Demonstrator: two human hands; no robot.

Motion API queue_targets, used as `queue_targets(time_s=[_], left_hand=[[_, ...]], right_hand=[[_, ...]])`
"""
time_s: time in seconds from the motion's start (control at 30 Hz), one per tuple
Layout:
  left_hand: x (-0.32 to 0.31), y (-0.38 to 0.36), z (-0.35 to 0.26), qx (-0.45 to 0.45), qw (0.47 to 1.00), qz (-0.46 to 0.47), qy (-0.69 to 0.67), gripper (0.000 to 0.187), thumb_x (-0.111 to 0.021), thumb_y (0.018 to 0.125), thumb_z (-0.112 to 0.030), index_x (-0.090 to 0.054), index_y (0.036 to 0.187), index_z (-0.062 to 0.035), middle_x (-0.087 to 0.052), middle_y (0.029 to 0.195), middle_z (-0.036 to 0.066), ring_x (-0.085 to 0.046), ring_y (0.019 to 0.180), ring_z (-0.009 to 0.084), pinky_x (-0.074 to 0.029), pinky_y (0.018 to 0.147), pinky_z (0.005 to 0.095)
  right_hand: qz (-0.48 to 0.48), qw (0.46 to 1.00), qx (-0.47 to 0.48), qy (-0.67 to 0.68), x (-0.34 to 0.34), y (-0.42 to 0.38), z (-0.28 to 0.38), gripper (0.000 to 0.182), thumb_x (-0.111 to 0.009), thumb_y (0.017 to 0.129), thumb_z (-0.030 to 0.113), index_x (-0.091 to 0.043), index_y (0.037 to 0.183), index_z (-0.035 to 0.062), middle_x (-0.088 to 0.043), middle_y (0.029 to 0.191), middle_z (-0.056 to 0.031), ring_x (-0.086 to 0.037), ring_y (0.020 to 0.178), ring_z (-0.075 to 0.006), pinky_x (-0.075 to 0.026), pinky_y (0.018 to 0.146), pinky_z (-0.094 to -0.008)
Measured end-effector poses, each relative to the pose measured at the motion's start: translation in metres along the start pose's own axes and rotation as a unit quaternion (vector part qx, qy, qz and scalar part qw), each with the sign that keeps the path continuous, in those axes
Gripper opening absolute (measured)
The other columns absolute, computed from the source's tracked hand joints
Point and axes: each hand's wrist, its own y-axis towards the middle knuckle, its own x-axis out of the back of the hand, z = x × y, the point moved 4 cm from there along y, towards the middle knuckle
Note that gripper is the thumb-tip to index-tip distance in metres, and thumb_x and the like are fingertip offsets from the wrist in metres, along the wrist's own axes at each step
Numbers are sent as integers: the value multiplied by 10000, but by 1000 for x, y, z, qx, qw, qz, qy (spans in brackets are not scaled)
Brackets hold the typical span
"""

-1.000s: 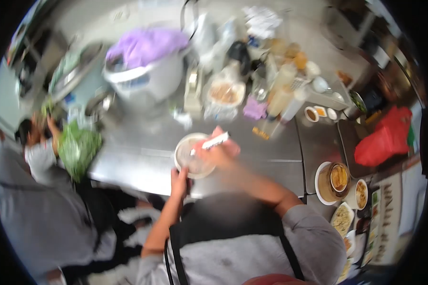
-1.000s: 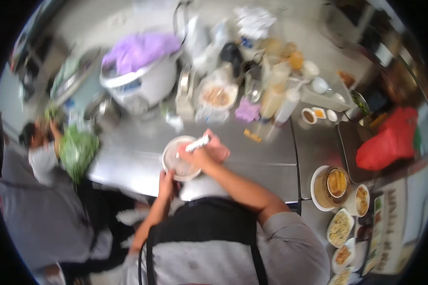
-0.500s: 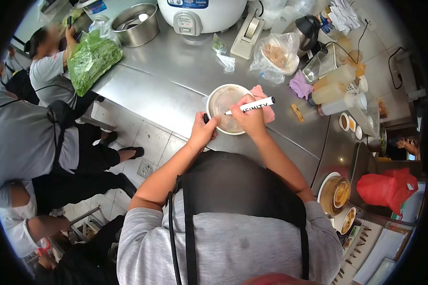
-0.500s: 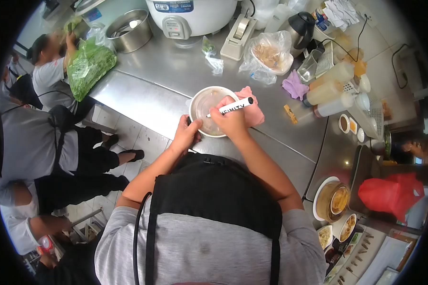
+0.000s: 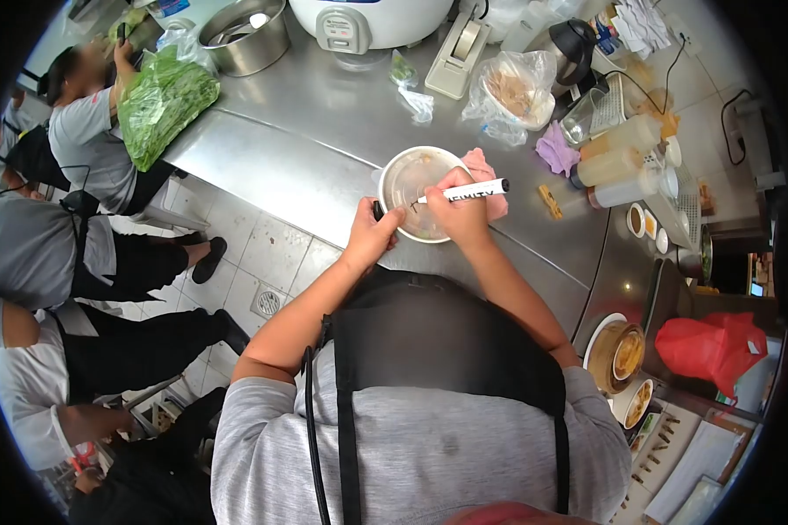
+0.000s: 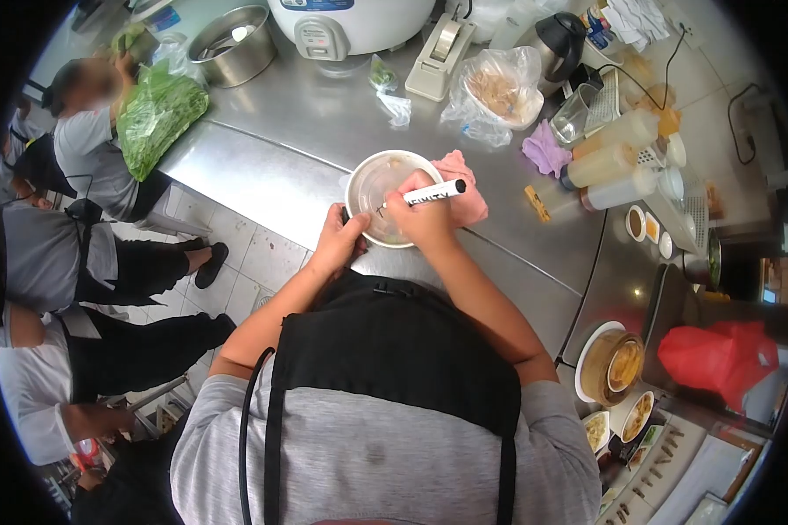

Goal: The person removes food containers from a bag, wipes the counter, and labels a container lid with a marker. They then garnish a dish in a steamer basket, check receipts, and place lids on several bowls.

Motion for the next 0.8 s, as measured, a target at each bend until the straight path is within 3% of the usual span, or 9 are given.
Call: queue_targets(time_s=[0.1,0.2,0.4,0.5,0.6,0.8], left_hand=[[0,1,1,-5,1000,-1,3,395,-545,742,-238,-338,982,-1,-464,652,46,-426,446,74,-370,399,203],[1,2,2,-8,1000,3,12,398,-548,742,-247,-342,980,-3,-466,654,46,-427,447,75,-370,399,205],[0,2,0,-13,1000,8,19,408,-553,738,-261,-347,972,3,-468,655,47,-431,456,75,-373,407,207],[1,3,1,-19,1000,8,21,397,-567,730,-254,-353,945,3,-464,648,45,-428,453,74,-368,400,207],[0,2,-2,-23,1000,-1,2,372,-591,719,-232,-359,900,-4,-457,634,39,-420,442,70,-358,381,204],[0,1,-3,-15,1000,2,9,380,-590,720,-238,-361,913,-5,-461,637,37,-419,448,68,-361,388,203]], right_hand=[[48,996,64,-43,0,-2,6,167,-586,639,52,-427,587,61,-441,521,-3,-404,491,-81,-328,445,-246],[-1,998,63,0,4,2,4,165,-579,634,38,-423,584,62,-434,519,2,-398,491,-77,-323,442,-244],[-10,998,64,-14,9,6,18,190,-573,616,18,-393,566,51,-403,541,-21,-386,551,-127,-363,710,-303],[-21,986,148,-76,15,13,21,205,-578,606,23,-382,551,44,-403,533,-48,-383,539,-156,-311,871,-370],[-9,982,171,-84,19,17,11,226,-594,593,46,-376,534,42,-406,520,-62,-391,538,-177,-243,940,-404],[13,996,76,-37,13,13,20,227,-606,573,59,-386,519,49,-422,523,-75,-420,572,-206,-269,915,-404]])
